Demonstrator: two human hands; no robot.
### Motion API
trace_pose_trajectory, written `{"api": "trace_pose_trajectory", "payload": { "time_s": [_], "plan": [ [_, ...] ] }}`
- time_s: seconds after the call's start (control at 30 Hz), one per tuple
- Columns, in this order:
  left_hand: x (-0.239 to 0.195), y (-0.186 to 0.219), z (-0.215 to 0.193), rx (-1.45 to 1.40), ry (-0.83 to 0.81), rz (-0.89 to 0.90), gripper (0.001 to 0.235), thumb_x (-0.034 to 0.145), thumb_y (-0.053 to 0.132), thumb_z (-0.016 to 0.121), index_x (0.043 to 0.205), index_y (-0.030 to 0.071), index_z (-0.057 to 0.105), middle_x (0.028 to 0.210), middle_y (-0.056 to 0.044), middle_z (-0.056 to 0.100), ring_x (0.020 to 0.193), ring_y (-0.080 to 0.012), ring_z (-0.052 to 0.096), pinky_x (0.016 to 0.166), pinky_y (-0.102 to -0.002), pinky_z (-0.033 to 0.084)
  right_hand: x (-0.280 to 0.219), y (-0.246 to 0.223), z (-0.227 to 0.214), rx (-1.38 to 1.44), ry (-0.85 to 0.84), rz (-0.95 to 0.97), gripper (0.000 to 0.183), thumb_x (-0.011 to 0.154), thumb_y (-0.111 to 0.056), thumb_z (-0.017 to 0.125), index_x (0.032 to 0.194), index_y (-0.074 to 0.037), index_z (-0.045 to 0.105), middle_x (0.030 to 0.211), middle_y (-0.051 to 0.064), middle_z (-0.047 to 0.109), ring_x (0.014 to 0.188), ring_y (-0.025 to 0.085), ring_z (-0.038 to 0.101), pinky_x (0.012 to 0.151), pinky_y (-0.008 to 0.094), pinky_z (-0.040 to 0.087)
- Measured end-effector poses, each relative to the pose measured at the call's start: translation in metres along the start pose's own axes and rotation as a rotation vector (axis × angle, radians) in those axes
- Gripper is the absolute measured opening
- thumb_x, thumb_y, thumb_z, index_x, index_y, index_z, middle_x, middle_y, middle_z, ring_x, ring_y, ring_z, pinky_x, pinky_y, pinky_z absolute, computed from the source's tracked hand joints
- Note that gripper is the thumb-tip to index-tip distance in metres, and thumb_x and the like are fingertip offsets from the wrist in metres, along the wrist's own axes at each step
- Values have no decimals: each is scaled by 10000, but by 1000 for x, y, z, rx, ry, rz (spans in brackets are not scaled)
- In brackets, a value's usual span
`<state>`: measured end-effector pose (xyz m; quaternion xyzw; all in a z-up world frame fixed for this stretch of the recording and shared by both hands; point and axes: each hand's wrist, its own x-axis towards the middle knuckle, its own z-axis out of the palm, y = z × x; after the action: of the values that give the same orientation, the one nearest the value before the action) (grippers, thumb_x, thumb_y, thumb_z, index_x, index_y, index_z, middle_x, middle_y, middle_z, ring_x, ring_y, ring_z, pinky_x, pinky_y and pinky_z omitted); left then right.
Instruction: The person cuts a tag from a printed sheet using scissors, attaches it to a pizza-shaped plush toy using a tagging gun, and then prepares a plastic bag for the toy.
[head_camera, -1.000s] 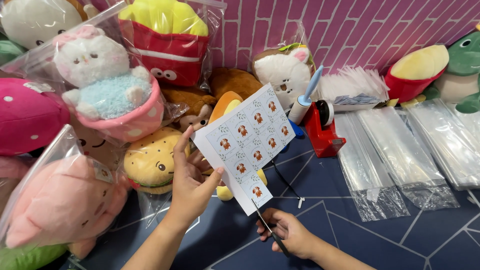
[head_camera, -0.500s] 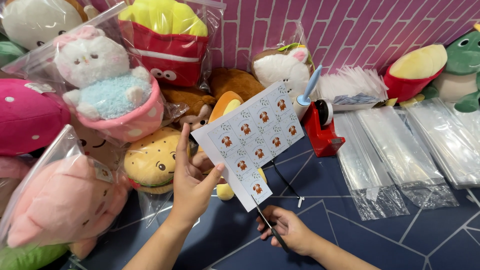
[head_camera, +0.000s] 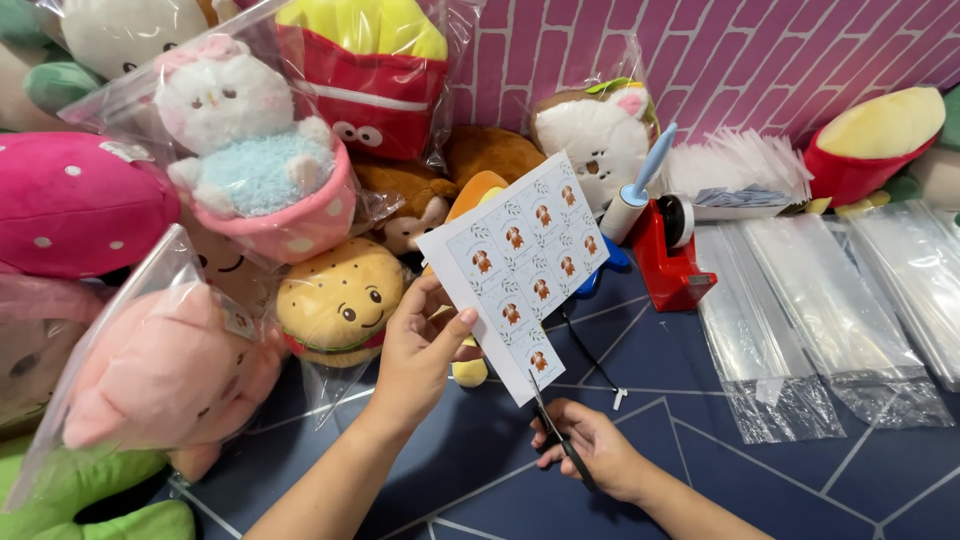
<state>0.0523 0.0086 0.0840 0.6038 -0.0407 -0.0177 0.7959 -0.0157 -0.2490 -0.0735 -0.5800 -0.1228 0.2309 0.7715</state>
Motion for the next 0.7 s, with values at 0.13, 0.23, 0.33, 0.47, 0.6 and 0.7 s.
{"api": "trace_pose_trajectory", "payload": {
  "time_s": [0.13, 0.23, 0.33, 0.47, 0.6, 0.7],
  "plan": [
    [2, 3, -2, -16, -20, -16, 297, 926, 206, 675, 1193, 114, 586, 1146, -32, 681, 961, -168, 720, 660, -317, 652, -2, -1, -1, 10, -1, -9, 812, 707, -462, 944, 1248, 10, 566, 1171, 140, 620, 1030, 246, 655, 838, 400, 673],
    [7, 3, -4, -5, -44, -65, 316, 929, 171, 664, 1226, 108, 577, 1093, -75, 716, 940, -176, 733, 691, -342, 684, -1, 0, -4, 44, -33, -30, 849, 715, -469, 962, 1267, 25, 548, 1162, 133, 616, 1043, 244, 649, 853, 407, 660],
    [4, -4, -8, -7, -58, -45, 341, 954, 158, 645, 1271, 95, 537, 1174, -63, 694, 977, -165, 731, 632, -319, 667, -7, 4, -6, 75, -45, -32, 906, 737, -478, 960, 1339, 24, 507, 1202, 148, 612, 1090, 282, 654, 878, 453, 638],
    [2, -3, -8, -13, -100, 37, 278, 968, 156, 642, 1201, 104, 498, 1106, -74, 683, 848, -138, 699, 612, -307, 692, -8, -6, -6, -18, -120, -90, 917, 759, -589, 913, 1331, 4, 510, 1186, 137, 614, 1116, 262, 651, 947, 456, 613],
    [-2, 5, -8, -15, -148, 125, 264, 1005, 186, 635, 1194, 124, 460, 1139, -47, 644, 840, -126, 679, 628, -289, 698, -7, -18, -6, -138, -134, -129, 842, 764, -627, 869, 1241, 4, 580, 1160, 120, 616, 1043, 256, 675, 964, 433, 606],
    [-6, 7, -6, 3, -146, 132, 254, 1011, 190, 621, 1188, 119, 453, 1146, -31, 628, 855, -113, 674, 627, -279, 699, -13, -16, -4, -146, -95, -83, 878, 717, -610, 892, 1251, 16, 586, 1159, 114, 650, 1049, 278, 701, 965, 390, 569]
  ]
}}
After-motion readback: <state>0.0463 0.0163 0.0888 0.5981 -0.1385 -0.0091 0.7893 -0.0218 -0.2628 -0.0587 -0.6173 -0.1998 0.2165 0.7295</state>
